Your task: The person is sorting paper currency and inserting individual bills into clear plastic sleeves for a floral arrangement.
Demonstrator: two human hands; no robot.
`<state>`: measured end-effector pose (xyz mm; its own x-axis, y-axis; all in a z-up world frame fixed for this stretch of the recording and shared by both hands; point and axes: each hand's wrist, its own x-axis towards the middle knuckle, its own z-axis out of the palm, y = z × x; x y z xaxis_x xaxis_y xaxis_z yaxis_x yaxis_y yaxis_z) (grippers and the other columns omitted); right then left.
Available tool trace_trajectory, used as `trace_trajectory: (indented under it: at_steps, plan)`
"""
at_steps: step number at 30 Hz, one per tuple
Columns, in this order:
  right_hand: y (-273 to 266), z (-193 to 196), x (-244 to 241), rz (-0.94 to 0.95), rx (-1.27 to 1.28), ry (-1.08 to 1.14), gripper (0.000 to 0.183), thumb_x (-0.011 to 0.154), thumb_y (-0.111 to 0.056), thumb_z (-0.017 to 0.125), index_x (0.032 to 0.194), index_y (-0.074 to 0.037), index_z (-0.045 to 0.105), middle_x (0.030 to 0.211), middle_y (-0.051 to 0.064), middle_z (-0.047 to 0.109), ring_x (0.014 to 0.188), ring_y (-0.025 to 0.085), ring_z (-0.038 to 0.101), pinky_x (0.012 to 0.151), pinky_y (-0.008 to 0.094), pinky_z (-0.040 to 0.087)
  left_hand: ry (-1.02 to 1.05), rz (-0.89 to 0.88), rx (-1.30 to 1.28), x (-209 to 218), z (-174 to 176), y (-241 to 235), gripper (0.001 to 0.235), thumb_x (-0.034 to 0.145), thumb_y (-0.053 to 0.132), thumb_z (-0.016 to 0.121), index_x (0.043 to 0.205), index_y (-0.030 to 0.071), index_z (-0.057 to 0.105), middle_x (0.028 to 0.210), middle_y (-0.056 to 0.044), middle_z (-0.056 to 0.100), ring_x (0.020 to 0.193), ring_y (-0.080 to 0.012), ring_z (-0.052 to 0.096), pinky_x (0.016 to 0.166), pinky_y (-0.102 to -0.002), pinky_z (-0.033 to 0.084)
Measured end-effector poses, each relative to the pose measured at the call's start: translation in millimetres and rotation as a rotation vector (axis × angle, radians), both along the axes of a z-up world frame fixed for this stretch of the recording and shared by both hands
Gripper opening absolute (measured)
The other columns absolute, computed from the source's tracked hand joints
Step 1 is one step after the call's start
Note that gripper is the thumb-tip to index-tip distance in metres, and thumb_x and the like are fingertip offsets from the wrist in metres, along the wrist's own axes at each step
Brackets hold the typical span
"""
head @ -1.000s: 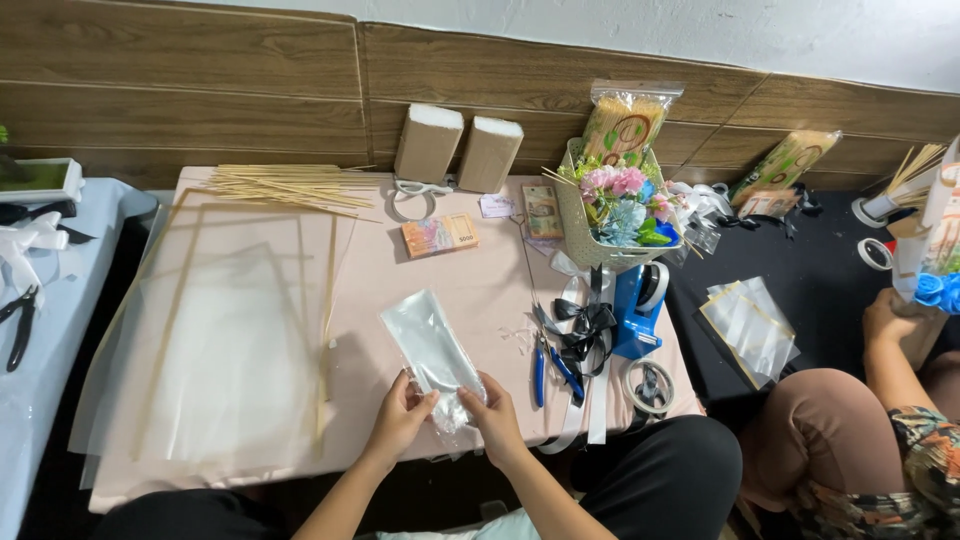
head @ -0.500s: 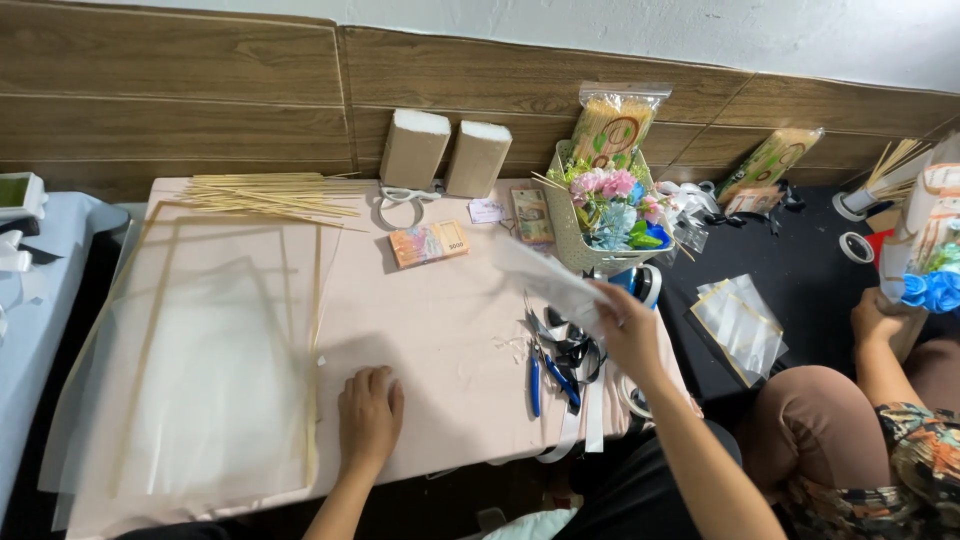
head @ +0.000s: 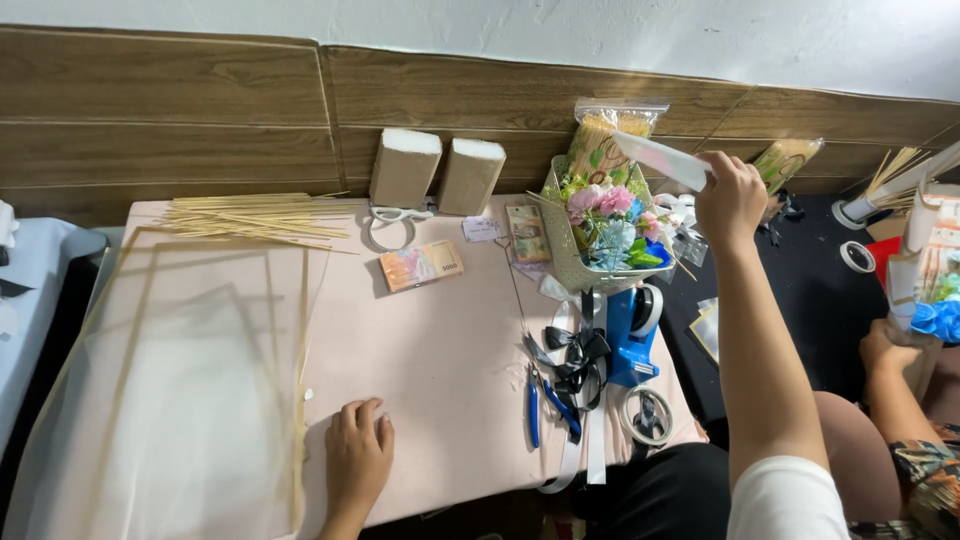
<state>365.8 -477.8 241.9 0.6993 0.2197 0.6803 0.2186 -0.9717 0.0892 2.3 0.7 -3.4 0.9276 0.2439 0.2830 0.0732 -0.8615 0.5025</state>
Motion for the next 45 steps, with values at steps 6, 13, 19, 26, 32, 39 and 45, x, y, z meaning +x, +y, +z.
trace_trajectory:
  at_steps: [6,13,19,26,32,39,45]
  plan:
    - [16.6,-13.9,41.6,-0.076,-0.179,0.02,0.061,0.073,0.013,0.057,0.119,-0.021,0.079,0.106,0.007,0.079,0.09,0.03,0.066,0.069,0.043,0.048,-0.022,-0.011,-0.006,0.1,-0.3,0.6,0.023,0.092,0.022,0.062,0.114,0.014,0.066,0.107,-0.005,0.062,0.093,-0.028,0.064,0.08,-0.042,0.052]
    - [34.7,-29.9,76.2,-0.123,-0.35,0.018,0.05,0.079,0.001,0.065,0.116,-0.03,0.079,0.099,0.0,0.077,0.089,0.026,0.066,0.077,0.038,0.048,0.031,-0.008,-0.01,0.4,-2.0,0.6,0.023,0.094,0.023,0.06,0.114,0.015,0.065,0.108,-0.004,0.062,0.094,-0.0246,0.063,0.079,-0.04,0.053]
    - [67.7,-34.3,83.0,-0.011,-0.381,0.058,0.054,0.079,0.009,0.06,0.113,-0.028,0.079,0.099,0.003,0.078,0.09,0.028,0.068,0.076,0.04,0.052,0.013,0.011,0.014,1.4,-9.4,0.3,0.023,0.091,0.025,0.063,0.112,0.017,0.066,0.108,-0.003,0.062,0.095,-0.0252,0.063,0.08,-0.042,0.052]
    - [101.0,-44.6,95.6,0.093,-0.549,0.192,0.029,0.093,0.001,0.063,0.112,-0.019,0.073,0.09,0.002,0.077,0.089,0.023,0.068,0.089,0.037,0.051,0.031,0.015,0.018,1.2,-16.3,0.6,0.023,0.092,0.025,0.061,0.113,0.017,0.066,0.108,-0.003,0.062,0.095,-0.0251,0.064,0.081,-0.042,0.052]
    - [104.0,-65.8,109.3,0.027,-0.546,0.003,0.019,0.087,-0.011,0.072,0.097,-0.025,0.078,0.115,0.001,0.069,0.116,0.026,0.053,0.11,0.045,0.033,0.004,0.033,0.028,2.6,-19.4,-0.5,0.024,0.091,0.025,0.061,0.113,0.018,0.067,0.109,-0.003,0.062,0.094,-0.0253,0.063,0.081,-0.043,0.052]
    - [112.0,-97.5,115.0,0.138,-0.209,0.315,0.022,0.094,-0.01,0.072,0.115,-0.014,0.077,0.125,0.015,0.066,0.112,0.031,0.051,0.094,0.043,0.056,0.027,0.015,0.025,1.6,-19.6,0.5,0.025,0.09,0.025,0.061,0.114,0.017,0.065,0.109,-0.003,0.061,0.095,-0.0254,0.063,0.082,-0.042,0.052]
    - [112.1,-33.4,75.2,0.201,-0.024,0.277,0.064,0.086,-0.008,0.081,0.145,-0.001,0.057,0.145,0.026,0.049,0.129,0.039,0.049,0.105,0.053,0.048,0.022,0.003,-0.001,2.2,1.8,-0.6,0.023,0.091,0.023,0.062,0.113,0.015,0.064,0.106,-0.004,0.06,0.095,-0.0267,0.062,0.082,-0.042,0.051]
